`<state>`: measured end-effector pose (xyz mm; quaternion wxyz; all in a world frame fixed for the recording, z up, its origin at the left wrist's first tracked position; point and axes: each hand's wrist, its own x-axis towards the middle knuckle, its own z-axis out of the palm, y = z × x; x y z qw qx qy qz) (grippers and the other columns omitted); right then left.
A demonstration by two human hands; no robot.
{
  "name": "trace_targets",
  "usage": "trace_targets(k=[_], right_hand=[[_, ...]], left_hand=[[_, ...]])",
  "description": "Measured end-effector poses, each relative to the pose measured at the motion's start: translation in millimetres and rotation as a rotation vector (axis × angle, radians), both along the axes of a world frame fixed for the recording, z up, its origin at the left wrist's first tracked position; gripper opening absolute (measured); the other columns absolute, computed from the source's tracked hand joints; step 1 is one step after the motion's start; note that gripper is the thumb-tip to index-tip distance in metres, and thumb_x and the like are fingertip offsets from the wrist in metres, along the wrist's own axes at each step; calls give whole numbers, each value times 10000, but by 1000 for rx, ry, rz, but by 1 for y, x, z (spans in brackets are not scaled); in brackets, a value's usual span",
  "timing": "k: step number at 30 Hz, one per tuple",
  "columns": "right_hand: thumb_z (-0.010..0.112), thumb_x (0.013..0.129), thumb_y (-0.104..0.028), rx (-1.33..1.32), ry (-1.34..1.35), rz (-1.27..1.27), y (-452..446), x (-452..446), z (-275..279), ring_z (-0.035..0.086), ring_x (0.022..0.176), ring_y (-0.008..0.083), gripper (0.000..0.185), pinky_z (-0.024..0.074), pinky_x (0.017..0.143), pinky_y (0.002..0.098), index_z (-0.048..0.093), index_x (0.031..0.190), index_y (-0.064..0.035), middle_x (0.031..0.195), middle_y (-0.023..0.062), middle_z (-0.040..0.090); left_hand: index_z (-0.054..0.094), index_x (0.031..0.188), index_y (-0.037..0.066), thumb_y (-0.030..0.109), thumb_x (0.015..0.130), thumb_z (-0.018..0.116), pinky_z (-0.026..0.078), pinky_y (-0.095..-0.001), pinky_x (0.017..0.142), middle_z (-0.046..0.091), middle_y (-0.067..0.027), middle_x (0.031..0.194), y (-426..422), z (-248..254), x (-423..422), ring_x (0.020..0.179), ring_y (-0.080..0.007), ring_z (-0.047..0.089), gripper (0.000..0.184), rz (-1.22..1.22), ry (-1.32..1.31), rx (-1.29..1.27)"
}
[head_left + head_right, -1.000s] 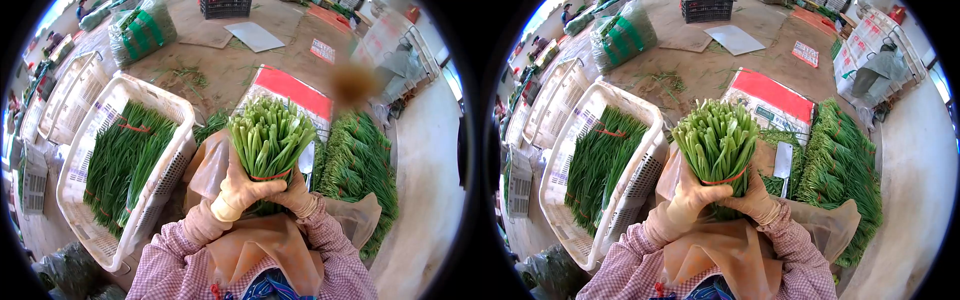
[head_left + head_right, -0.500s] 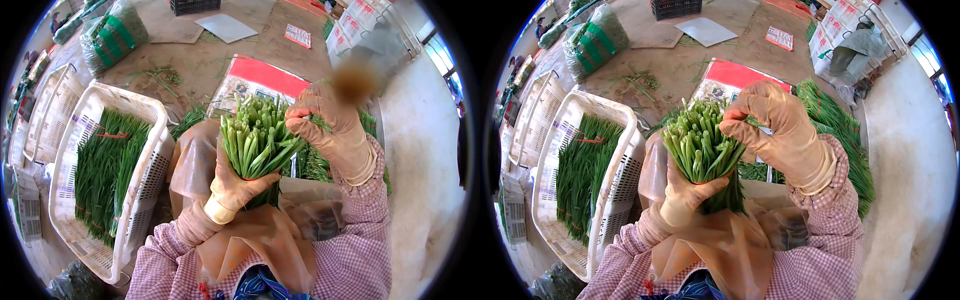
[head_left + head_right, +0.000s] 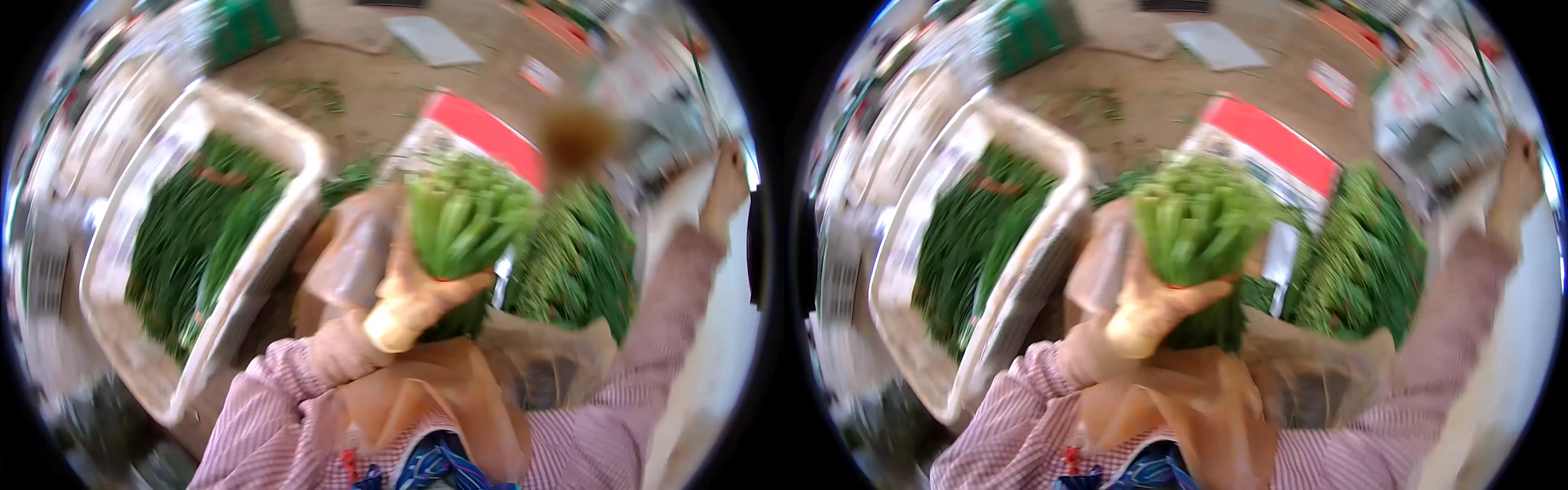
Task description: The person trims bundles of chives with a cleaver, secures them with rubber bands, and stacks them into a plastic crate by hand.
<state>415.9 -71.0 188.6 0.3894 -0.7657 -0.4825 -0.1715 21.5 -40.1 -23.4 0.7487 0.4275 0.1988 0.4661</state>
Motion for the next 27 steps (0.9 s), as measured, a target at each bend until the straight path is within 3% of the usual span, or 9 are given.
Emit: trace_targets(k=[2,3,5,7,13,16,18,21,27], right_hand=[[569,938,-392,-248,-12,145,15,21,-36,567,1151,249,548,417,998,359,484,1368,-63,1286,122,584],[592,936,-286,-218,141,554,14,24,-109,516,1211,187,551,451,900,257,424,1408,-58,1329,120,527],[880,615,-388,-373,831,627,-20,-235,-103,269,1407,241,1173,232,1144,371,198,1508,-51,1532,113,288],[936,530,-293,-369,1029,881,-25,-263,-167,293,1375,219,1300,246,1131,372,124,1516,-52,1509,95,300],[849,591,-75,-364,590,902,62,-334,-132,495,1208,248,1039,399,1044,375,268,1451,-32,1343,136,484],[767,624,21,-293,125,1171,137,-360,-107,543,1185,281,879,434,1029,379,372,1407,-41,1319,157,528],[762,651,21,-179,-256,1379,187,-394,-100,559,1172,295,805,446,1015,371,420,1377,-38,1312,163,543],[767,697,-45,-109,-485,1618,232,-470,-115,613,1009,319,735,504,854,368,477,1361,-169,1110,145,609],[619,811,-39,-377,-949,1511,228,-612,-251,613,876,297,803,474,805,449,285,1454,-382,968,128,593]], left_hand=[[206,1459,37,105,645,862,320,-398,1114,442,-145,1396,1,1,5,1309,-242,415,1048,150,1,29],[204,1468,44,129,645,862,312,-394,1119,425,-148,1411,-1,7,8,1316,-249,407,1057,224,-18,43],[208,1462,38,129,631,858,340,-372,1095,449,-155,1381,-2,21,1,1279,-244,443,1058,278,-119,24],[215,1456,33,123,626,856,354,-364,1082,463,-154,1365,16,30,-14,1259,-236,462,1053,438,72,144],[185,1448,-3,94,658,841,380,-350,1054,480,-146,1344,65,50,-111,1238,-237,474,1032,397,-75,161],[301,1455,36,165,774,771,464,-403,977,525,-193,1319,53,48,-204,1202,-283,519,838,534,402,114],[530,1295,36,144,857,697,539,-291,795,645,-122,1141,38,66,-276,955,-218,653,480,811,301,-8],[539,1277,24,106,921,574,574,-357,866,649,-183,1090,13,41,-372,1031,-271,648,366,1391,602,569],[533,1246,-62,41,935,534,537,-303,882,651,-190,1110,-17,52,-436,1016,-243,652,327,1674,733,308]])
